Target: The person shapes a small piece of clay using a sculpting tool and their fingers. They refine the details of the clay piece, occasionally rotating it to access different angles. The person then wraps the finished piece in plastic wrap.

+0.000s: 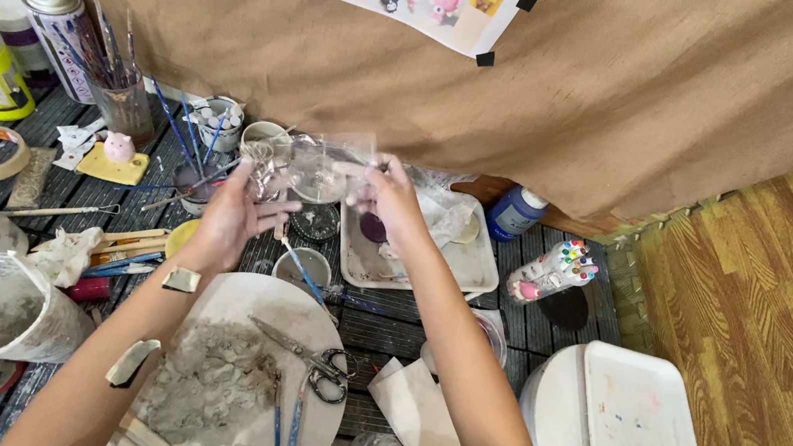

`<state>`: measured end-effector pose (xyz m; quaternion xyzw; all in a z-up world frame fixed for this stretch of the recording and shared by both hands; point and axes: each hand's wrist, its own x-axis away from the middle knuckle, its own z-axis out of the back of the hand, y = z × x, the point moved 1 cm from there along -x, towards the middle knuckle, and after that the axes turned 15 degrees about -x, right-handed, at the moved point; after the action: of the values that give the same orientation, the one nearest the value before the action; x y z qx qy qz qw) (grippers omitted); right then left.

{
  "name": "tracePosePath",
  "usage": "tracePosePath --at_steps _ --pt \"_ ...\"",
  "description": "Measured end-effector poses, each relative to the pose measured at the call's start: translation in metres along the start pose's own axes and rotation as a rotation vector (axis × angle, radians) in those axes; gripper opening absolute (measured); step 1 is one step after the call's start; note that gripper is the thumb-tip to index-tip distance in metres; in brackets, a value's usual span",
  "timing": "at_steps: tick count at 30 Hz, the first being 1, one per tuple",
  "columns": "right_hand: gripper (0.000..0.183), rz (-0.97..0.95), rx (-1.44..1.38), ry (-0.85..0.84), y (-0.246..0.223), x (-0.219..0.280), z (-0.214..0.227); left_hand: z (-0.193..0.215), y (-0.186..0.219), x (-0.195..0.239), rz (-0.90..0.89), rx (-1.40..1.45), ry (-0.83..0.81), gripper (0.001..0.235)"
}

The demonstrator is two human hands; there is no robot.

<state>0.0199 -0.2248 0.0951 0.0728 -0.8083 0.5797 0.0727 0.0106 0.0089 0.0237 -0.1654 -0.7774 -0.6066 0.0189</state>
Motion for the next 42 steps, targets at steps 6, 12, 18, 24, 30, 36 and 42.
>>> tracePosePath --at_steps 6,12,18,24,30,36,42 --pt "0.026 -0.106 0.235 -0.001 0.041 -0.011 0.021 0.024 0.005 -0.035 -0.198 -0.160 0.117 0.040" --pt "0.031 -0.141 0.048 0.030 0.120 -0.079 0.038 0.040 -0.005 -0.075 -0.414 -0.351 0.211 0.040" --pt "0.029 -0.164 -0.048 -0.068 0.156 -0.121 0.052 0.045 -0.013 -0.091 -0.308 -0.355 0.275 0.026" --pt "0.030 -0.190 -0.158 -0.050 0.143 -0.122 0.049 0.048 -0.014 -0.101 -0.352 -0.267 0.215 0.028" --pt "0.047 -0.141 -0.204 -0.131 0.126 -0.110 0.051 0.042 -0.014 -0.085 -0.144 -0.053 0.145 0.024" --pt "0.034 -0.157 -0.239 -0.114 0.126 -0.101 0.051 0.043 -0.023 -0.080 -0.101 0.033 0.016 0.030" --pt "0.031 -0.144 -0.438 -0.225 0.110 -0.081 0.045 0.062 -0.041 -0.082 -0.053 0.035 0.076 0.020"
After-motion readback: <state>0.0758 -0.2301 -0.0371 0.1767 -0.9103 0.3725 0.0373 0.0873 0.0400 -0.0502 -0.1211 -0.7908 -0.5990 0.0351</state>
